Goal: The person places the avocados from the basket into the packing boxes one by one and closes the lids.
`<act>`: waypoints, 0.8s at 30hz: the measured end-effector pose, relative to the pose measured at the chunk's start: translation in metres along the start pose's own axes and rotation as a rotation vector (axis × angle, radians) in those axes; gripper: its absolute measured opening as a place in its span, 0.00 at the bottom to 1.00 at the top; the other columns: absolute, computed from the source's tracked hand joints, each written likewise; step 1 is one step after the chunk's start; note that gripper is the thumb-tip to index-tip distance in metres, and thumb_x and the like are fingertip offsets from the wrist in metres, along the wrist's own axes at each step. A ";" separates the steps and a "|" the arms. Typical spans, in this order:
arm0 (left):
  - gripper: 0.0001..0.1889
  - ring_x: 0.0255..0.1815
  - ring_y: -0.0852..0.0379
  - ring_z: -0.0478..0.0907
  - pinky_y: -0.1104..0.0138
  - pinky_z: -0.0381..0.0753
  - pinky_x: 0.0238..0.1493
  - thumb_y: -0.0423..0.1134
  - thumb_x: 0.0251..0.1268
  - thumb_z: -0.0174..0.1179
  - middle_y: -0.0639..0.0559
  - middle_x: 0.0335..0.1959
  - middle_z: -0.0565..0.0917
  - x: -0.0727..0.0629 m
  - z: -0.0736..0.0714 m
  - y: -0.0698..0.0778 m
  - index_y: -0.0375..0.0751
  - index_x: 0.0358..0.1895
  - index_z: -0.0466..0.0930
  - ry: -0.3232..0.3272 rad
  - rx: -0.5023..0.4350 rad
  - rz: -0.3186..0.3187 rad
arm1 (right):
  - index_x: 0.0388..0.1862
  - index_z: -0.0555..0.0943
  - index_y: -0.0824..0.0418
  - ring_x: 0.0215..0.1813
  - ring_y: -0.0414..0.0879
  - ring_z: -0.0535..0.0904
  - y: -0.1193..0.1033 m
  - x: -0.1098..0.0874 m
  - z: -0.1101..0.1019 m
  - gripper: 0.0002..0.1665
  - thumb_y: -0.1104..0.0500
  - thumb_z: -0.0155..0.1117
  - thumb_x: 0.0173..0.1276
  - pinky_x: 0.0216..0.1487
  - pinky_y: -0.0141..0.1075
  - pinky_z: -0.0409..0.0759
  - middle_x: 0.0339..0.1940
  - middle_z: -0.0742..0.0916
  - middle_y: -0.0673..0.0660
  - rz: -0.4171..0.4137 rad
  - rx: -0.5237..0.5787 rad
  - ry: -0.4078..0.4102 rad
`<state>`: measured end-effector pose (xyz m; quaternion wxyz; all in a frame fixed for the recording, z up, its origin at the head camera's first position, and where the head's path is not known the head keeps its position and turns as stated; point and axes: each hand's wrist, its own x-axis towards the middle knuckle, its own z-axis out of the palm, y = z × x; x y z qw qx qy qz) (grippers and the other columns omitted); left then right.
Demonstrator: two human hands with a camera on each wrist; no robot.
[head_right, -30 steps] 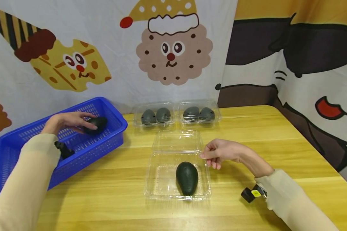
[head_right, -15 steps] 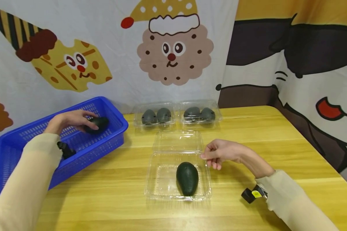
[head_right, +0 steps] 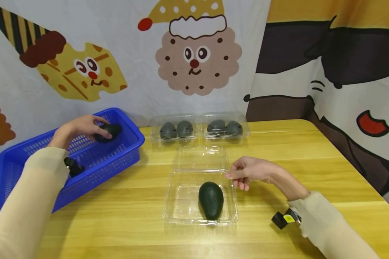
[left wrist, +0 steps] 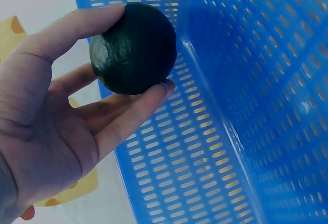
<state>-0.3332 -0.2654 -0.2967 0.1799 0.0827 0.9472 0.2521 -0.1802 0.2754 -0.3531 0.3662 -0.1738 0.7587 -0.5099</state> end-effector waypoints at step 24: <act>0.43 0.41 0.40 0.84 0.52 0.85 0.45 0.52 0.63 0.69 0.19 0.68 0.63 -0.022 -0.008 0.030 0.25 0.71 0.63 0.193 0.060 -0.001 | 0.35 0.77 0.69 0.22 0.39 0.78 0.001 -0.001 0.000 0.16 0.56 0.59 0.78 0.24 0.30 0.79 0.28 0.82 0.61 -0.003 -0.009 0.002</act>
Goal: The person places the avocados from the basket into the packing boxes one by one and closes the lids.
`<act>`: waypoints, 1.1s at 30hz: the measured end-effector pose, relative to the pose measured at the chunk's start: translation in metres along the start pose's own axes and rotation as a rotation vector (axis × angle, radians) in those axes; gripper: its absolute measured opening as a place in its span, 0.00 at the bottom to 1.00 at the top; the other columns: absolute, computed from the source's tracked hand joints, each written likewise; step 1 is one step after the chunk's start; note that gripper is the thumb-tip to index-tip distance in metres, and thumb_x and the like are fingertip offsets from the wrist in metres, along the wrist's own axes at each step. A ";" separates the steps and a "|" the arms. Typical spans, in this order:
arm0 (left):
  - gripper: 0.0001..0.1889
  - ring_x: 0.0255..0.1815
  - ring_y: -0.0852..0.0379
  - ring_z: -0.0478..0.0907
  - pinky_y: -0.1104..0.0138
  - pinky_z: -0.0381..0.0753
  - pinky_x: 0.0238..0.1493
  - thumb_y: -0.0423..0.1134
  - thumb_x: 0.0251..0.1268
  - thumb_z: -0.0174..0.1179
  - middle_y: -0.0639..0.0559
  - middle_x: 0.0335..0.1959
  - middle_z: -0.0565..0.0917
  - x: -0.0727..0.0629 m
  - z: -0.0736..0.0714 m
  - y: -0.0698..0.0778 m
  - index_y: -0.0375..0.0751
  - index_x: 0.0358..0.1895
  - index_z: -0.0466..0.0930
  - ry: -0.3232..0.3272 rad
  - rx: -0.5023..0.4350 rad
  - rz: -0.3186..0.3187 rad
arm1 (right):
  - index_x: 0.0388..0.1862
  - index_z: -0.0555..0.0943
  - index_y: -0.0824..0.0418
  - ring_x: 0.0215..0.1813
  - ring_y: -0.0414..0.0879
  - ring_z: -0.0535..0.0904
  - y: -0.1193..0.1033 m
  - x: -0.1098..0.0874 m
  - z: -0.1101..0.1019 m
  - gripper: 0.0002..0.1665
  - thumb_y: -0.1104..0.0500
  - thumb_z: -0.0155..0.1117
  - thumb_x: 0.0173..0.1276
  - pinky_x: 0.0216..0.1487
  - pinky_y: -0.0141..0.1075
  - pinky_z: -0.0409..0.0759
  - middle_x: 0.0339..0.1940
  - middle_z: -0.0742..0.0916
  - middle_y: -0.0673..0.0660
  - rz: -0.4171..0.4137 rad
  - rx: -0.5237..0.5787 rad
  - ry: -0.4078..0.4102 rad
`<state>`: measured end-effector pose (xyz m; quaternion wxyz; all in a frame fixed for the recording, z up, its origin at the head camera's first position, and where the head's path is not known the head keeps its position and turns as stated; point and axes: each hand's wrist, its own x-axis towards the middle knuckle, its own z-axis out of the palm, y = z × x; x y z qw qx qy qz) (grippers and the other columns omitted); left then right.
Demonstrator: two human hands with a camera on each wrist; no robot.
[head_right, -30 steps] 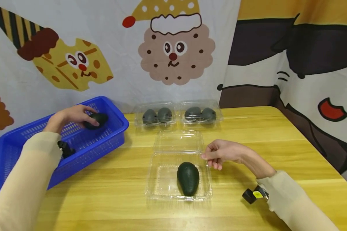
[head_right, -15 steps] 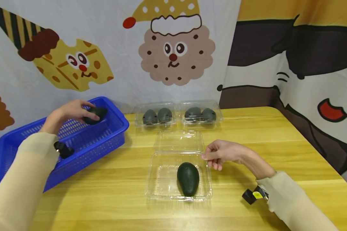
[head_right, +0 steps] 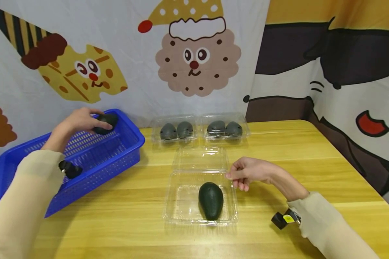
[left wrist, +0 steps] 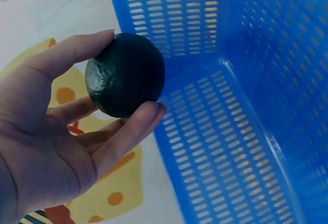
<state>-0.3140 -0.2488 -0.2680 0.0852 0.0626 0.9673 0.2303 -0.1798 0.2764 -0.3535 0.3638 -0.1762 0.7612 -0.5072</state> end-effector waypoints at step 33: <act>0.48 0.47 0.35 0.83 0.46 0.83 0.48 0.62 0.62 0.66 0.25 0.67 0.68 -0.048 -0.006 0.082 0.36 0.77 0.60 0.215 -0.108 0.036 | 0.33 0.77 0.68 0.22 0.40 0.78 0.000 0.000 0.001 0.16 0.56 0.60 0.78 0.24 0.30 0.78 0.27 0.82 0.60 0.000 -0.008 0.008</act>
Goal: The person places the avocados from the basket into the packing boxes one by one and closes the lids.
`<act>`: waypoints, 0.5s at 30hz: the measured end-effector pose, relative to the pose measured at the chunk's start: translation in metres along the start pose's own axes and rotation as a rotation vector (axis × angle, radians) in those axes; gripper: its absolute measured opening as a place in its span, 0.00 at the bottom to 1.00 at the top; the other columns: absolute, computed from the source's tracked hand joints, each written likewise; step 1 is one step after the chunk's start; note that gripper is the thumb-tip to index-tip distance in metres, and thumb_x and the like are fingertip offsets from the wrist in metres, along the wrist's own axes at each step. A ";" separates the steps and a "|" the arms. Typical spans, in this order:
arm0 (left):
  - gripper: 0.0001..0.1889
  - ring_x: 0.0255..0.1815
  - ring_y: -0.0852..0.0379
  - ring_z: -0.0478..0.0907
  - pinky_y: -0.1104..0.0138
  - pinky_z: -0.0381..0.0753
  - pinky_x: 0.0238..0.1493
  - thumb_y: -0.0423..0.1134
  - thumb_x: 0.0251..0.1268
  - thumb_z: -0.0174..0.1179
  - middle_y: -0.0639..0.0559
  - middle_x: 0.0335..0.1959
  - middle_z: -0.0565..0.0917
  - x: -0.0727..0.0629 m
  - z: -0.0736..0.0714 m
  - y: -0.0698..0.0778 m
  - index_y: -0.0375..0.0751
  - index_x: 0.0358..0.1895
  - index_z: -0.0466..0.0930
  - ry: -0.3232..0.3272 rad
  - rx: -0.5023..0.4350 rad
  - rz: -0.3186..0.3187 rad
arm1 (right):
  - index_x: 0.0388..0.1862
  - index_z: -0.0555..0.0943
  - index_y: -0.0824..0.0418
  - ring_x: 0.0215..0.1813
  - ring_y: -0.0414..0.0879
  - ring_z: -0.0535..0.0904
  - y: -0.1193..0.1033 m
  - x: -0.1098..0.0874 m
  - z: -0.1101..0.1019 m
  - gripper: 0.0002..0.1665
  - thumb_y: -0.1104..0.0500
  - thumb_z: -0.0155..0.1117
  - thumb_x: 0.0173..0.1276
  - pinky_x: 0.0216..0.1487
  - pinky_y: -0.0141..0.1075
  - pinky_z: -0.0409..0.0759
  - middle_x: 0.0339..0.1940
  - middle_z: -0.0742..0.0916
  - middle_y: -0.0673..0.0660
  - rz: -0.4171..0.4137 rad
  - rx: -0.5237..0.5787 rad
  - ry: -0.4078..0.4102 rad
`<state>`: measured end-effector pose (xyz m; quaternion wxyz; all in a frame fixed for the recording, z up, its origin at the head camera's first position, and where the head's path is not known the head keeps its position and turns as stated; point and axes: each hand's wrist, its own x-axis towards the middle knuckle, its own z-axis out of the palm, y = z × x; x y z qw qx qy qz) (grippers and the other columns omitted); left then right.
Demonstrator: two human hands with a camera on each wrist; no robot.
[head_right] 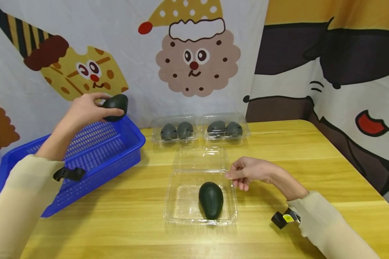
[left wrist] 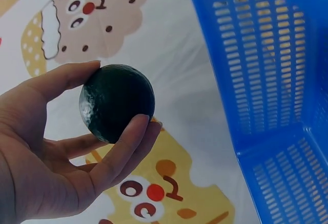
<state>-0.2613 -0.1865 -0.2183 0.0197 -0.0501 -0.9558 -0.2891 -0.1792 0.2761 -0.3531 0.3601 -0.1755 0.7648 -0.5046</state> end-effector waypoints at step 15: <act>0.40 0.58 0.34 0.76 0.46 0.81 0.48 0.58 0.63 0.67 0.28 0.61 0.76 -0.028 0.025 0.020 0.40 0.73 0.68 -0.004 -0.008 0.105 | 0.34 0.77 0.69 0.22 0.40 0.78 0.000 0.000 0.000 0.16 0.56 0.60 0.78 0.24 0.30 0.78 0.27 0.82 0.59 0.003 0.001 0.000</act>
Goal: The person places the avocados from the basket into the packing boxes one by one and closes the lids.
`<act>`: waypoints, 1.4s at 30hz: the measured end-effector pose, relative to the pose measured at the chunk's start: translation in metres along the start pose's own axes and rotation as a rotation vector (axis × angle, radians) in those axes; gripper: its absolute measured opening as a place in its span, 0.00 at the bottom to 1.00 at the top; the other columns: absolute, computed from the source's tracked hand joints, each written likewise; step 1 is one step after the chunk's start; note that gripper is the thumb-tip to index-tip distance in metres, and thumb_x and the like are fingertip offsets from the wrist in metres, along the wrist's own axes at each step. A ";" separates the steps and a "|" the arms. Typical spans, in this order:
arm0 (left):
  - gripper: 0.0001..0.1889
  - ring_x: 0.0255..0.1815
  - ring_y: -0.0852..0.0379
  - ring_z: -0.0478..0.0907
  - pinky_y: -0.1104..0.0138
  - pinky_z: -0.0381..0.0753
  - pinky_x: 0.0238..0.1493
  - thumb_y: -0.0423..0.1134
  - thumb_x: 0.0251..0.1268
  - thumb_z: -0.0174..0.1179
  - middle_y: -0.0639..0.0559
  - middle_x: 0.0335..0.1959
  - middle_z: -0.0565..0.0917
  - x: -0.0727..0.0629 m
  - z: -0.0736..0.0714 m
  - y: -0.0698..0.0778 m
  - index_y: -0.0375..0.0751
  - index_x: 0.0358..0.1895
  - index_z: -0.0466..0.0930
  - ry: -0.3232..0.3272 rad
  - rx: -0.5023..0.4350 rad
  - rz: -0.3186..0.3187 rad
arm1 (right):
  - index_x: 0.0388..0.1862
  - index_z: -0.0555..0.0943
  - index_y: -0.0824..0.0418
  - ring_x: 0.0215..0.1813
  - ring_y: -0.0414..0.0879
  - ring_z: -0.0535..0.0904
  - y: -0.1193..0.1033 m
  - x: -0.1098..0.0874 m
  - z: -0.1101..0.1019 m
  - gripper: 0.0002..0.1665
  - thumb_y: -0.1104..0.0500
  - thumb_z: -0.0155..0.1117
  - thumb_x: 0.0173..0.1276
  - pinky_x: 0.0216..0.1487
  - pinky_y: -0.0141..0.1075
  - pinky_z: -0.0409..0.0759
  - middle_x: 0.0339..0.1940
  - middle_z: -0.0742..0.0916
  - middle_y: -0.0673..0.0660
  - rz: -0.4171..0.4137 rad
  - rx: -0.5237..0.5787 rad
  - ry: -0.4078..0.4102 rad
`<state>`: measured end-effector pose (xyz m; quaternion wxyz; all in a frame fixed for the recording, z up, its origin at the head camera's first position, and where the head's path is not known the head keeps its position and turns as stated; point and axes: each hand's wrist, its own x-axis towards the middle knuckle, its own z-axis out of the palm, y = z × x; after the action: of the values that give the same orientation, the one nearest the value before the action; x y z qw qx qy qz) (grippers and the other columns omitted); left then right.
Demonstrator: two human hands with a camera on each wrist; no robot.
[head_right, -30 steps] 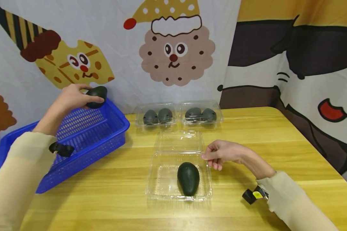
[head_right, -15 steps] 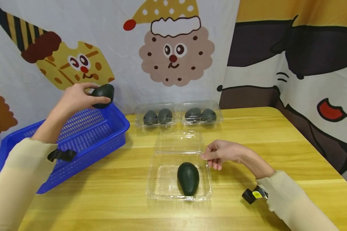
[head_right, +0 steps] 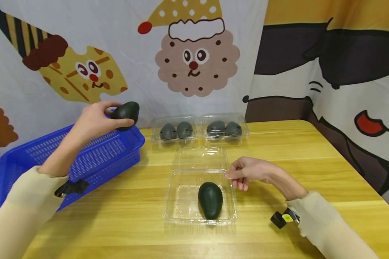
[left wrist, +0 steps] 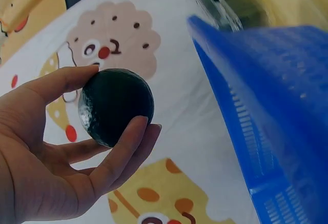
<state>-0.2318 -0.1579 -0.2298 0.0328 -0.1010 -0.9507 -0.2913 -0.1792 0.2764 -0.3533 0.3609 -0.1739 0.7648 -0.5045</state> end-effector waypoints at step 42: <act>0.32 0.38 0.52 0.83 0.59 0.81 0.37 0.53 0.61 0.68 0.43 0.44 0.85 -0.060 0.066 0.041 0.39 0.64 0.73 -0.166 -0.055 0.138 | 0.34 0.76 0.68 0.22 0.40 0.78 -0.001 -0.001 0.001 0.16 0.56 0.60 0.78 0.24 0.29 0.78 0.27 0.82 0.58 0.008 0.002 0.010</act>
<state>-0.1646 -0.0983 -0.2689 -0.0290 -0.1908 -0.9327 -0.3048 -0.1781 0.2753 -0.3521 0.3592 -0.1677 0.7669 -0.5047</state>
